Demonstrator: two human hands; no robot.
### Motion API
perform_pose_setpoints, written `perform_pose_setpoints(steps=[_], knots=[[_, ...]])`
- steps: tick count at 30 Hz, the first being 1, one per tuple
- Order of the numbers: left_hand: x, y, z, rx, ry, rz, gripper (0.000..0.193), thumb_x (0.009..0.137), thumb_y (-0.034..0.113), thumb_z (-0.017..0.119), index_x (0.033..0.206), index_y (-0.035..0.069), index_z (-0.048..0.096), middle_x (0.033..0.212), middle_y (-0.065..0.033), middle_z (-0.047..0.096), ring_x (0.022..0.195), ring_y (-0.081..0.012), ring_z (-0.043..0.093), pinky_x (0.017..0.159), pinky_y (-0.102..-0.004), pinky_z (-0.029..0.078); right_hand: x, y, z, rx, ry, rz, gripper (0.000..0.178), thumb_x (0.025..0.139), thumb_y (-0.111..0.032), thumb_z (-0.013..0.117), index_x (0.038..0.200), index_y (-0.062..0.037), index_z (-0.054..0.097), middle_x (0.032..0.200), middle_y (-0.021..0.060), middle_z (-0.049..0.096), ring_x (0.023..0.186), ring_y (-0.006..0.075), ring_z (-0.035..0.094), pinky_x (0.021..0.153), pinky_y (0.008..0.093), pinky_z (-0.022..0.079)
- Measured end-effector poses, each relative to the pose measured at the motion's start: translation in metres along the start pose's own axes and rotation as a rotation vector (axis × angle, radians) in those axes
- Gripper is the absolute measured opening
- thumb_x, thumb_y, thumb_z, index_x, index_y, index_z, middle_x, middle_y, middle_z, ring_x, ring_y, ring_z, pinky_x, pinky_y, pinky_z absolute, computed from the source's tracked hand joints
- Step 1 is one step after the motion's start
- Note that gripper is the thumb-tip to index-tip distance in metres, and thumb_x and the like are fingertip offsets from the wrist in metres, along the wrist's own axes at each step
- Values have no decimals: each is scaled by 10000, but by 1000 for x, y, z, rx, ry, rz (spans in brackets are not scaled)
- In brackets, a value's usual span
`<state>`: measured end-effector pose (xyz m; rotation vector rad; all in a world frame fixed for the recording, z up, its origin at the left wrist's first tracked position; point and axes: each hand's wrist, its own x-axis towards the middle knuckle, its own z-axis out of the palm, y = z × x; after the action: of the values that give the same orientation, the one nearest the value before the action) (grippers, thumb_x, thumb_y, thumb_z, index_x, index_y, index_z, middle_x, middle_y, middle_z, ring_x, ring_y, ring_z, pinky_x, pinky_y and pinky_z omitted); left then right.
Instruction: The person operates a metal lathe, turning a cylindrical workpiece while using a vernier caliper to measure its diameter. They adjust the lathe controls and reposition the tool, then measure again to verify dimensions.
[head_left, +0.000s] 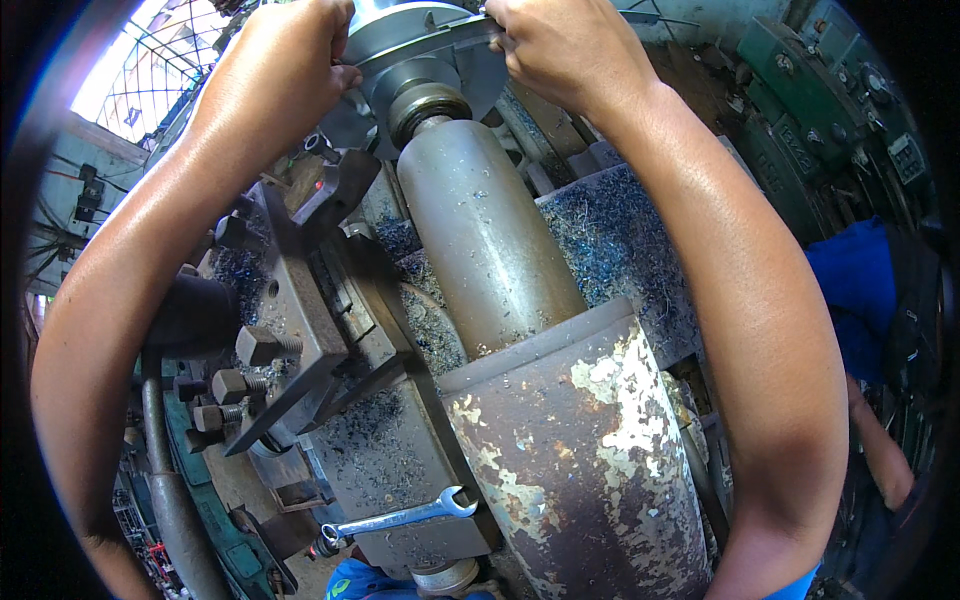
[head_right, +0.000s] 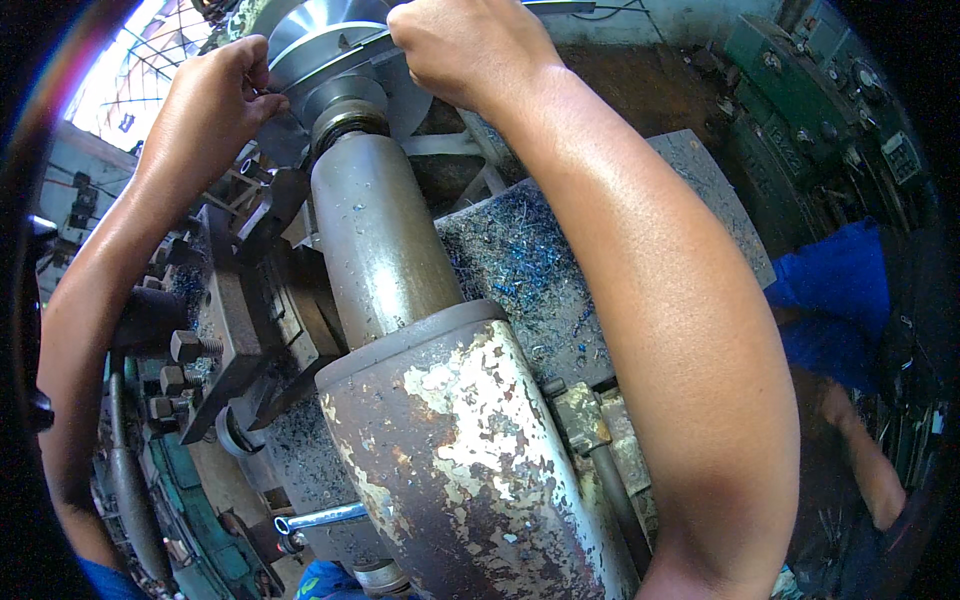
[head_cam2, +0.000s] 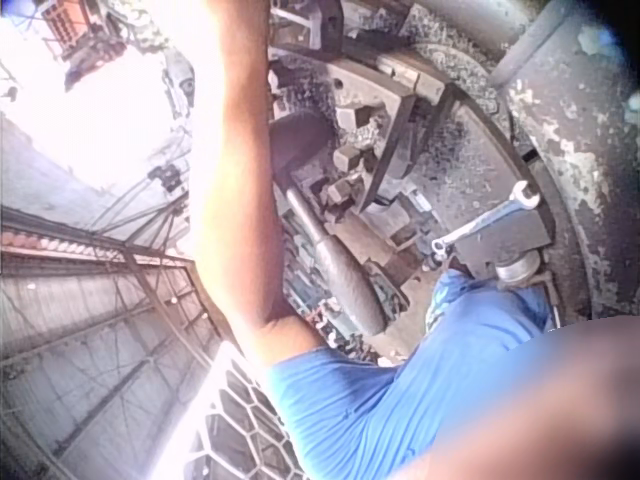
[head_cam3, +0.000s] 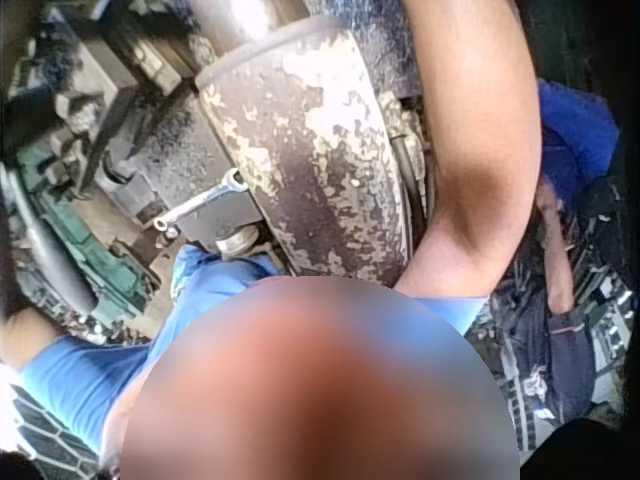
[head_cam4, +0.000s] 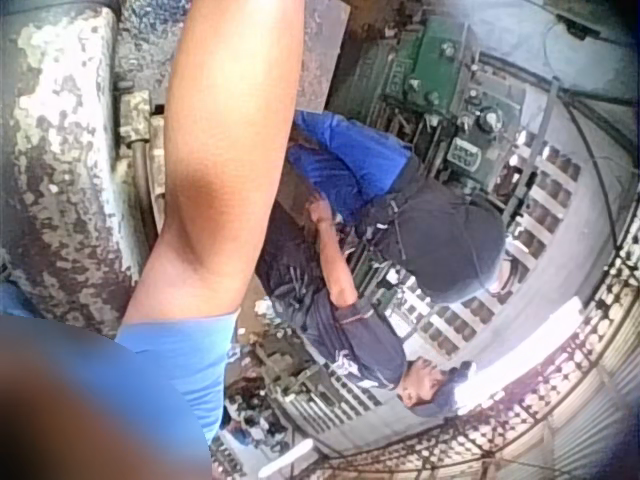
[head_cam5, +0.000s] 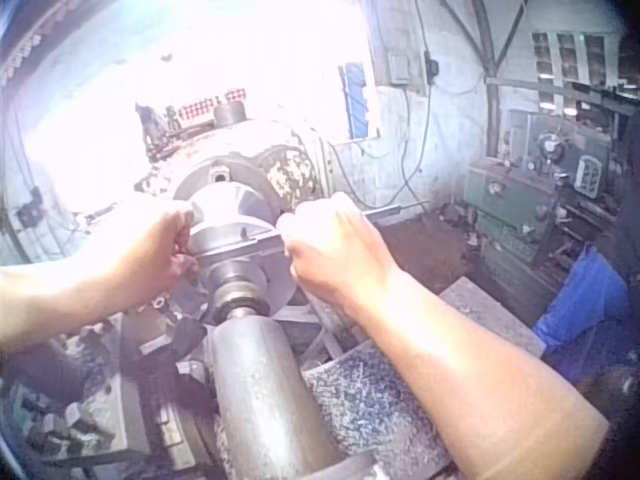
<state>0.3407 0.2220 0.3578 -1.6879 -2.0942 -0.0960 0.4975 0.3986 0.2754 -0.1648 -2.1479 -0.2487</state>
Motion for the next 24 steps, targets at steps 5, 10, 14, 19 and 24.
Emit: perform_pose_setpoints(steps=[5,10,14,19,24], knots=[[0,2,1,20,4,-25,252,830,93,809,864,1,576,773,-178,655,743,-245,686,655,-369,521,-1,-1,-1,6,-8,10,99,775,-104,596,740,-52,673,732,189,677,749,379,682,726,479,510],[1,0,0,32,-22,-21,244,837,93,804,860,6,578,774,-177,656,755,-238,694,655,-369,527,-2,-2,-1,16,-10,25,94,776,-113,600,737,-71,675,725,174,676,746,363,682,732,464,501],[0,-1,1,-19,18,17,246,838,92,804,860,8,574,767,-176,650,742,-236,685,651,-368,526,-3,-2,-1,36,8,31,95,776,-119,601,739,-76,677,723,171,675,744,358,683,731,463,502],[0,0,2,-3,-4,-22,252,835,93,807,852,8,570,759,-177,648,737,-236,687,646,-369,524,-2,-2,0,53,-9,42,101,777,-123,601,742,-71,679,724,172,673,747,361,683,730,464,510],[1,0,2,17,-9,-25,246,839,89,802,844,11,569,758,-179,650,738,-234,693,639,-364,524,-3,-2,-1,60,-12,57,107,777,-122,603,744,-60,683,723,179,673,743,366,683,734,464,521]])
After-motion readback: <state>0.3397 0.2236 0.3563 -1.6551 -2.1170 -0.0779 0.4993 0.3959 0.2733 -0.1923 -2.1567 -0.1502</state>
